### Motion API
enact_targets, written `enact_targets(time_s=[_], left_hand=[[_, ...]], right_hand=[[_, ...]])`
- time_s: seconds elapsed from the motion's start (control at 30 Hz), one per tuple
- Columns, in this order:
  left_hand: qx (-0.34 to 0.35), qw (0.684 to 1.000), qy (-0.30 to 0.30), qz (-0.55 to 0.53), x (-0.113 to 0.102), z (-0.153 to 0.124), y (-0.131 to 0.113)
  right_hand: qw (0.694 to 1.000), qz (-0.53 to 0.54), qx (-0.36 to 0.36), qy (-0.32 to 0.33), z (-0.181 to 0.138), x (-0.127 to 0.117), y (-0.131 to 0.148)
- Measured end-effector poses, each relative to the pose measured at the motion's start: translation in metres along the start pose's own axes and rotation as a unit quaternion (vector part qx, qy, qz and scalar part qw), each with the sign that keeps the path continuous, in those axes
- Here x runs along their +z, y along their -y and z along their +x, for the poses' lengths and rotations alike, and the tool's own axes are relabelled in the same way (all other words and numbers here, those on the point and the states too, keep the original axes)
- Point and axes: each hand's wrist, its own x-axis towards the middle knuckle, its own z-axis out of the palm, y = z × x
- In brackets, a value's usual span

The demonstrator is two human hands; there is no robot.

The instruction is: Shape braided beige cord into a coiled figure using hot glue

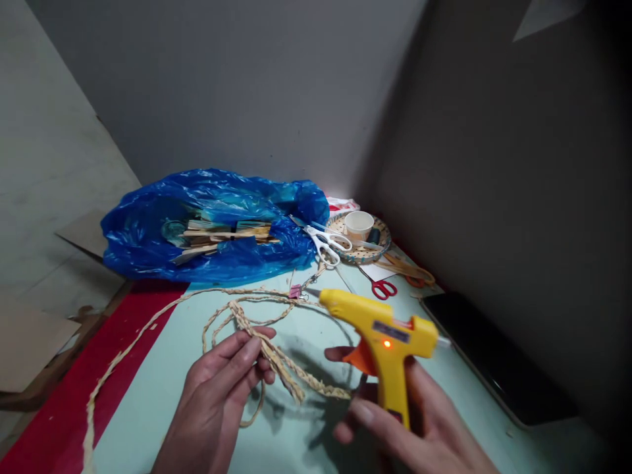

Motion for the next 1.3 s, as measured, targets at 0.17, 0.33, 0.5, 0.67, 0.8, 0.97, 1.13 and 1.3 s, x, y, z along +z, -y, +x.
enact_targets(time_s=[0.17,0.33,0.5,0.67,0.8,0.97,1.13,1.3], left_hand=[[-0.027,1.000,0.007,-0.005,-0.001,-0.001,-0.004],[-0.062,0.997,0.035,0.018,-0.005,0.003,-0.001],[-0.096,0.994,0.040,0.016,0.002,-0.001,0.002],[-0.137,0.990,-0.004,-0.029,0.020,-0.011,-0.005],[-0.178,0.984,0.005,-0.024,0.021,-0.009,-0.002],[-0.154,0.988,-0.009,-0.031,0.016,-0.002,0.004],[-0.128,0.991,-0.017,-0.036,0.015,0.003,-0.002],[-0.115,0.992,0.040,-0.027,0.003,0.009,-0.004]], right_hand=[[0.990,-0.090,-0.107,0.004,0.017,0.009,-0.020],[0.980,-0.098,-0.170,-0.024,0.039,-0.006,-0.011],[0.975,-0.132,-0.176,-0.006,0.057,-0.008,-0.005],[0.985,-0.074,-0.150,0.043,0.066,-0.002,-0.012],[0.989,0.014,-0.132,0.068,0.075,0.000,-0.020],[0.993,0.024,-0.090,0.073,0.077,-0.006,-0.017],[0.991,-0.022,-0.130,0.028,0.058,-0.021,0.006],[0.982,-0.123,-0.124,0.071,0.030,-0.031,0.012]])
